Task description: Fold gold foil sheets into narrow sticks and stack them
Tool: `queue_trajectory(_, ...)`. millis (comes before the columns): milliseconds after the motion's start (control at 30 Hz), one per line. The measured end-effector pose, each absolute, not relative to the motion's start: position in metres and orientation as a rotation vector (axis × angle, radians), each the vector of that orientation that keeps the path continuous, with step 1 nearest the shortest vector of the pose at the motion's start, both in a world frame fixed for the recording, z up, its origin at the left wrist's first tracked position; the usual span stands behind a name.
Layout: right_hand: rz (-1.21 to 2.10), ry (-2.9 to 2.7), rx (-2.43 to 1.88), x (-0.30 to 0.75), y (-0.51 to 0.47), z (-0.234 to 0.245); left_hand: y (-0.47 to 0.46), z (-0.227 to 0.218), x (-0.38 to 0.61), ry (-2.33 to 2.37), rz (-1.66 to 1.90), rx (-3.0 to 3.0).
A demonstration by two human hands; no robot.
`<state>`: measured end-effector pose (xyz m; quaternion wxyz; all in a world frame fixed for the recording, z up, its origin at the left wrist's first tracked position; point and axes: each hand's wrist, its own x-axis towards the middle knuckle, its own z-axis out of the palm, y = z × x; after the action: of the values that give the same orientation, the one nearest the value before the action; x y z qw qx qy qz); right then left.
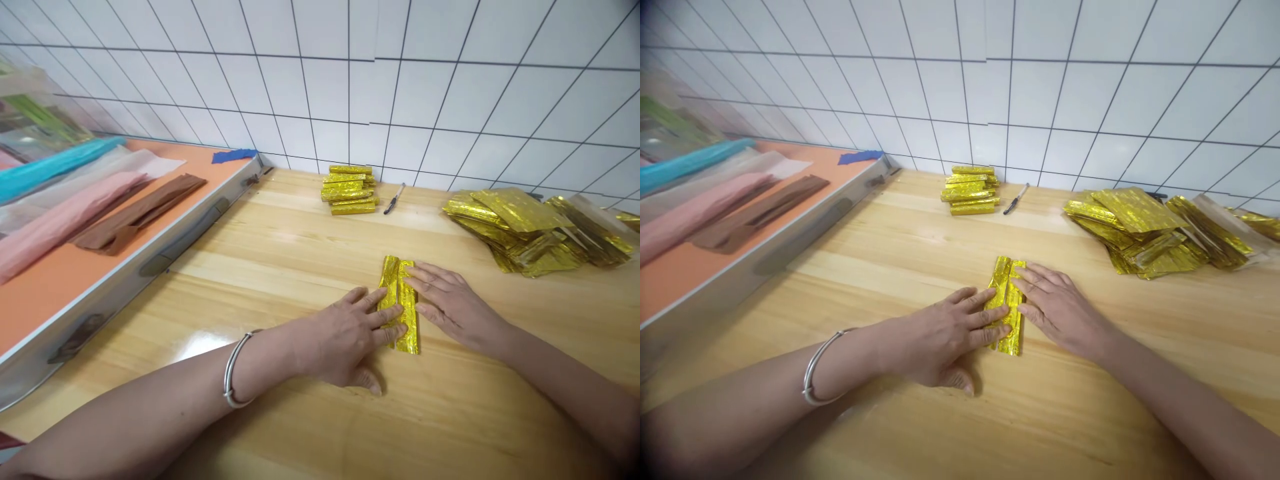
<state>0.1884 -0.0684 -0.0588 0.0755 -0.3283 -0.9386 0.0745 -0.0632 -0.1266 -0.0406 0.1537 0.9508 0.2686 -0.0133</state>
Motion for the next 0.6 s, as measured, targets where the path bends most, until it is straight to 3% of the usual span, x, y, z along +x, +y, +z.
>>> queue_trajectory(200,0.248,-2.925,-0.785,0.163,-0.066,-0.047,-0.127,-0.039,-0.063,0.764,0.02,2.756)
queue_trajectory(600,0.111,-2.917,-0.954,0.153,-0.041,-0.057,-0.127,-0.036,-0.066,0.788,0.005,2.751)
